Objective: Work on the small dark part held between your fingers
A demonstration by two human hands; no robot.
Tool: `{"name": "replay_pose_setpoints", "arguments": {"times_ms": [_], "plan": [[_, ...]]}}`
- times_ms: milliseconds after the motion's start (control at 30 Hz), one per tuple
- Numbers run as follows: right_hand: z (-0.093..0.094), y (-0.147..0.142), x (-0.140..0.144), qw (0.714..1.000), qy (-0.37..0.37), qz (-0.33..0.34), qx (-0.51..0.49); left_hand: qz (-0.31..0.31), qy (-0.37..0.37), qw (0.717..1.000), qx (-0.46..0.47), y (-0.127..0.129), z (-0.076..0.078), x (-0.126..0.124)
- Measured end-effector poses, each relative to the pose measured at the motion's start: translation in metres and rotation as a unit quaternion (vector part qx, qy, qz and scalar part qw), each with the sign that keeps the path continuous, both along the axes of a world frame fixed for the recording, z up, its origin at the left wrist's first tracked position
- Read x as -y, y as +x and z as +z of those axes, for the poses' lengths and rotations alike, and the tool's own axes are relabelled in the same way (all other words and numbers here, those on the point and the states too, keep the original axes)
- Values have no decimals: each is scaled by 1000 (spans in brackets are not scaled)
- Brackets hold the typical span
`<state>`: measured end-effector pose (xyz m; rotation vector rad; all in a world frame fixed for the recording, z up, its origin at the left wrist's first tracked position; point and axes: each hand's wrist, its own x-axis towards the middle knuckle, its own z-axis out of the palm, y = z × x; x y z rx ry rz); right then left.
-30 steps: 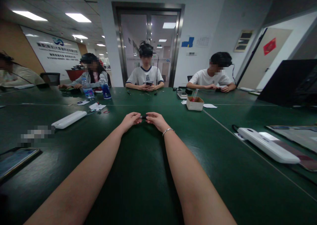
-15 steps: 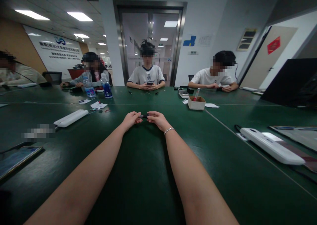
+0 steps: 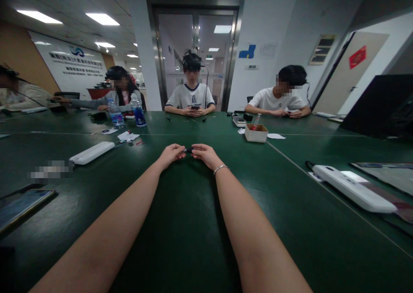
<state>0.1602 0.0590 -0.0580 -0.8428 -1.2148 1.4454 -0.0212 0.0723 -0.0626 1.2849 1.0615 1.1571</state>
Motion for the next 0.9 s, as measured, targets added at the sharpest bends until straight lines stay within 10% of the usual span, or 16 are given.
{"name": "replay_pose_setpoints", "arguments": {"times_ms": [900], "plan": [[-3,2,-3,1000,16,12,2,10,-3,999,-51,0,7,6]]}}
